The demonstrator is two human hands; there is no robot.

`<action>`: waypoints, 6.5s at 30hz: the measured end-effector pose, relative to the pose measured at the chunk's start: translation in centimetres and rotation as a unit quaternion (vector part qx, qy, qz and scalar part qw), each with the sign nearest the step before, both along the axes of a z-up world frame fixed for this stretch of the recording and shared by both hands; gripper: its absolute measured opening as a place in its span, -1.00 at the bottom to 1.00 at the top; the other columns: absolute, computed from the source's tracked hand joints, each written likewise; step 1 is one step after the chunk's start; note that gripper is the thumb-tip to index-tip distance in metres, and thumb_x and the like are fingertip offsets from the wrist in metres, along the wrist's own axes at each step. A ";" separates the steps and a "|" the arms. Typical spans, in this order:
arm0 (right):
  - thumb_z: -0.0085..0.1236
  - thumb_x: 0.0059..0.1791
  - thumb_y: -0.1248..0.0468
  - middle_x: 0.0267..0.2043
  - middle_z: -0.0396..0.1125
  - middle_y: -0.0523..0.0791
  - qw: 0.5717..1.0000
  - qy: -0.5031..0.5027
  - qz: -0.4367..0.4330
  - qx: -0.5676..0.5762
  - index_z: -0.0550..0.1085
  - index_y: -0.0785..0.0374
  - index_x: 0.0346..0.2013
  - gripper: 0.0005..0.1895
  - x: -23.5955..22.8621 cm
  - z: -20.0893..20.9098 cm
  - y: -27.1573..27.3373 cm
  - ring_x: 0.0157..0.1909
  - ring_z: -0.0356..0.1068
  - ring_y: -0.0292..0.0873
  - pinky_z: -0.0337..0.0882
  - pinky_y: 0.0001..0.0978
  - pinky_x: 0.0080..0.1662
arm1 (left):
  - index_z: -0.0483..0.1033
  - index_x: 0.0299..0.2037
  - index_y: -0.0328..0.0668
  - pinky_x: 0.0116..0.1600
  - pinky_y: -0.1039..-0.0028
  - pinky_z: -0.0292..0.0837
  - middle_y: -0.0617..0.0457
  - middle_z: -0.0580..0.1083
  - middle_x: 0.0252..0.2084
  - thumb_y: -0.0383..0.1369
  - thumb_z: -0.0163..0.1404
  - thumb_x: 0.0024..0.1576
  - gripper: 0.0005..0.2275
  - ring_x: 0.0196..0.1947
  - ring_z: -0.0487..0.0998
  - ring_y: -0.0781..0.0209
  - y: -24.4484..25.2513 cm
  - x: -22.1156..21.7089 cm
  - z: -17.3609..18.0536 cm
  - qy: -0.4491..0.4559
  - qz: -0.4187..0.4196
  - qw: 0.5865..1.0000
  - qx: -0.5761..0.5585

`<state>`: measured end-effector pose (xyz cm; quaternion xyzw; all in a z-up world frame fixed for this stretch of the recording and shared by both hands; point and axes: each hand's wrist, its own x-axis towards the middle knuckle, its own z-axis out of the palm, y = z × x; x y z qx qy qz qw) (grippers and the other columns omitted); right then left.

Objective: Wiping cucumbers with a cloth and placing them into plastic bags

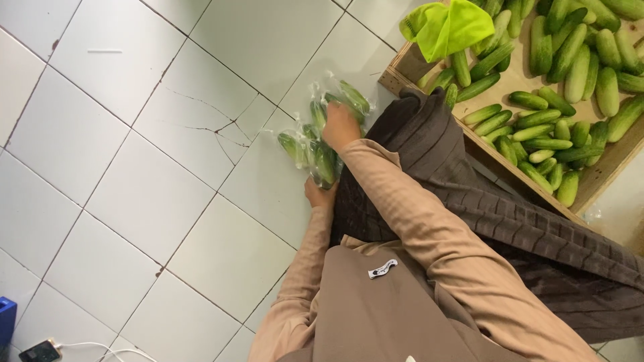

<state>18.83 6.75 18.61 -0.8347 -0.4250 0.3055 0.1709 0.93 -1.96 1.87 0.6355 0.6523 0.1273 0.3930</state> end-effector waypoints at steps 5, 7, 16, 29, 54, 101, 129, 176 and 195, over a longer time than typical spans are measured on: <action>0.16 -0.05 0.41 0.09 0.17 0.28 0.998 -0.004 0.024 -0.052 0.27 0.50 0.09 -0.54 -0.8 -3.4 -0.7 0.01 0.43 0.39 0.55 0.27 -0.08 | 0.48 0.00 -0.20 0.17 -0.04 0.43 -0.24 0.52 -0.08 0.13 0.37 -0.23 -0.29 0.01 0.55 -0.28 0.0 -1.4 -1.1 -0.019 0.010 0.999 0.031; 0.22 -0.08 0.41 0.12 0.16 0.23 0.996 -0.023 0.032 -0.085 0.25 0.48 0.10 -0.50 -0.5 -8.4 -0.7 0.04 0.42 0.38 0.54 0.28 -0.05 | 0.45 0.05 -0.24 0.18 -0.06 0.40 -0.28 0.51 -0.04 0.26 0.28 -0.14 -0.23 0.02 0.53 -0.31 0.3 -1.2 -1.6 -0.026 0.027 0.998 0.058; -0.02 0.02 0.36 -0.13 0.37 0.12 0.986 -0.115 0.092 -0.079 0.55 0.39 -0.20 -0.80 -0.8 -11.0 -0.5 0.06 0.38 0.14 0.55 0.18 -0.10 | 0.37 -0.16 -0.07 0.10 -0.13 0.44 -0.35 0.54 -0.21 0.03 -0.13 0.30 -0.66 -0.04 0.54 -0.40 2.0 0.2 -2.0 -0.035 0.039 0.998 -0.046; -0.26 0.09 0.48 -0.24 0.41 0.27 0.997 -0.040 0.015 0.057 0.26 0.51 0.09 -0.72 0.1 -0.3 0.1 -0.19 0.52 0.31 0.52 0.21 -0.20 | 0.37 0.21 -0.23 0.12 -0.07 0.43 -0.30 0.53 0.00 -0.31 -0.37 0.42 -0.69 0.04 0.53 -0.31 4.5 -2.2 1.7 -0.154 0.146 0.961 0.176; -0.15 0.07 0.47 0.08 0.30 0.33 0.993 0.089 0.015 0.070 0.30 0.56 0.20 -0.61 1.0 0.0 -0.9 0.09 0.43 0.28 0.55 0.12 -0.03 | 0.13 0.40 0.11 0.42 -0.28 -0.06 -0.25 -0.06 0.49 0.23 -0.07 0.22 -0.35 0.47 -0.05 -0.35 4.8 4.4 -2.8 -0.190 0.072 0.969 0.144; 0.31 -0.11 0.18 -0.10 0.38 -0.30 0.819 -0.201 -0.167 0.511 0.47 -0.03 -0.21 -0.78 20.9 7.8 -7.4 0.13 0.27 -0.14 0.21 -0.20 0.22 | 0.31 0.33 -0.34 0.40 0.00 0.12 -0.26 0.30 0.32 -0.42 -0.02 0.16 -0.52 0.33 0.27 -0.27 1.5 27.0 23.0 -0.294 -0.183 0.846 0.406; 0.08 0.14 0.27 -0.17 0.47 -0.08 0.666 0.329 -0.497 0.449 0.40 0.30 0.06 -0.76 19.8 -5.3 -39.0 -0.21 0.51 -0.28 0.57 -0.35 -0.16 | 0.59 -0.05 -0.28 0.14 0.07 0.48 -0.23 0.59 -0.11 -0.55 0.04 0.10 -0.78 0.01 0.59 -0.26 -12.9 34.2 14.7 -0.308 -0.601 0.737 0.015; 0.37 -0.10 0.32 -0.50 0.46 -0.13 0.711 0.292 -0.468 0.436 0.54 0.30 -0.32 -0.85 18.4 0.3 -40.0 -0.46 0.46 -0.35 0.46 -0.50 -0.41 | 0.58 -0.11 -0.23 0.04 0.06 0.50 -0.24 0.58 -0.21 -0.52 0.02 0.07 -0.80 -0.10 0.59 -0.31 -13.2 33.8 14.9 -0.281 -0.625 0.727 0.046; 0.34 -0.07 0.29 -0.42 0.50 -0.04 0.625 0.320 -0.548 0.455 0.52 0.30 -0.24 -0.80 20.2 -2.5 -41.2 -0.43 0.54 -0.23 0.56 -0.36 -0.37 | 0.58 0.06 0.10 0.17 0.05 0.50 -0.01 0.60 0.01 -0.17 -0.01 0.15 -0.71 0.12 0.58 -0.06 -6.8 54.4 9.4 0.095 -0.747 0.648 0.112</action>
